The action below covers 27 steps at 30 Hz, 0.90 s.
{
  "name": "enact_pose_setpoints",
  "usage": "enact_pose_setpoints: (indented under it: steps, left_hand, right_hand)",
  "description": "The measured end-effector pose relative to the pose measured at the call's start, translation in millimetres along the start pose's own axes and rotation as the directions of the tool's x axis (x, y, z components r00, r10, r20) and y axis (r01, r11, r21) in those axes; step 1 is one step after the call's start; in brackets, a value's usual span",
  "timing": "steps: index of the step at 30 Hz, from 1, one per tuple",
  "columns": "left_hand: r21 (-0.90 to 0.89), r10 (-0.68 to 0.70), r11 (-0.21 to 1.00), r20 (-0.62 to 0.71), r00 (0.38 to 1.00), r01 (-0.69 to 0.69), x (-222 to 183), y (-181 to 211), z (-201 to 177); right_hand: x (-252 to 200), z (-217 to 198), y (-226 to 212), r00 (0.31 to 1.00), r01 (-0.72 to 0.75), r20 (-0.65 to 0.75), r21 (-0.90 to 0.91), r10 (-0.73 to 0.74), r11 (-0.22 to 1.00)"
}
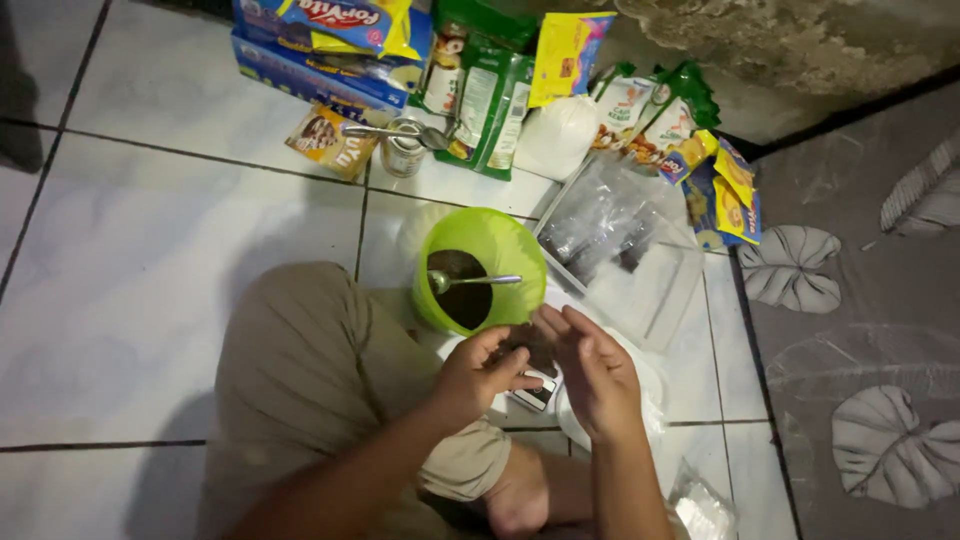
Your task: Packaging powder into small plastic bags using a spoon and weighing them on a digital scale
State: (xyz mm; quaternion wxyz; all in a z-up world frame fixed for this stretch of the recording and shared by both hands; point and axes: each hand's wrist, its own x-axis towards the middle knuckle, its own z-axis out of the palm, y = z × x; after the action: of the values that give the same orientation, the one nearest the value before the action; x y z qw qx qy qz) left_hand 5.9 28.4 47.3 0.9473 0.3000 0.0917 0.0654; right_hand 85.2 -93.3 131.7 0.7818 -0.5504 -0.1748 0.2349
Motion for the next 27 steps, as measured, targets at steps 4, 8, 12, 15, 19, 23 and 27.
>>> enact_pose_setpoints:
  steps: [4,8,12,15,19,23,27]
  left_hand:
    - [0.155,-0.086,0.983,-0.067,0.994,0.096,-10.0,32.5,27.7]
    - [0.264,-0.120,0.956,-0.054,0.991,0.130,-14.8,39.3,36.5]
    - [0.370,-0.113,0.923,-0.015,0.993,0.111,-16.1,44.3,45.1]
    - [0.402,-0.098,0.912,0.025,0.995,0.080,-19.8,46.8,51.4]
    - [0.416,-0.094,0.905,-0.013,0.996,0.091,-15.2,32.2,50.4]
    - [0.402,-0.084,0.907,-0.124,0.989,0.128,-22.7,13.1,44.4]
    - [0.874,-0.049,0.483,-0.043,0.998,0.061,-52.6,-5.2,50.1]
  right_hand:
    - [-15.1,7.2,-40.8,0.996,0.083,0.038,-0.313,-0.075,0.946]
    - [-29.5,27.6,-83.5,0.989,-0.099,-0.146,-0.627,0.008,0.772]
    - [-43.4,24.6,-107.9,0.999,-0.007,-0.029,-0.853,-0.033,0.522]
    - [-52.4,17.8,-116.3,0.999,0.030,0.009,-0.884,-0.046,0.466]
    - [-60.2,9.5,-124.1,0.997,-0.075,-0.067,-0.797,0.037,0.600]
    - [-49.4,-8.8,-115.2,0.993,-0.089,-0.117,-0.762,-0.002,0.641]
    - [-21.4,-59.5,-64.1,0.950,-0.268,-0.303,-0.683,0.070,0.680]
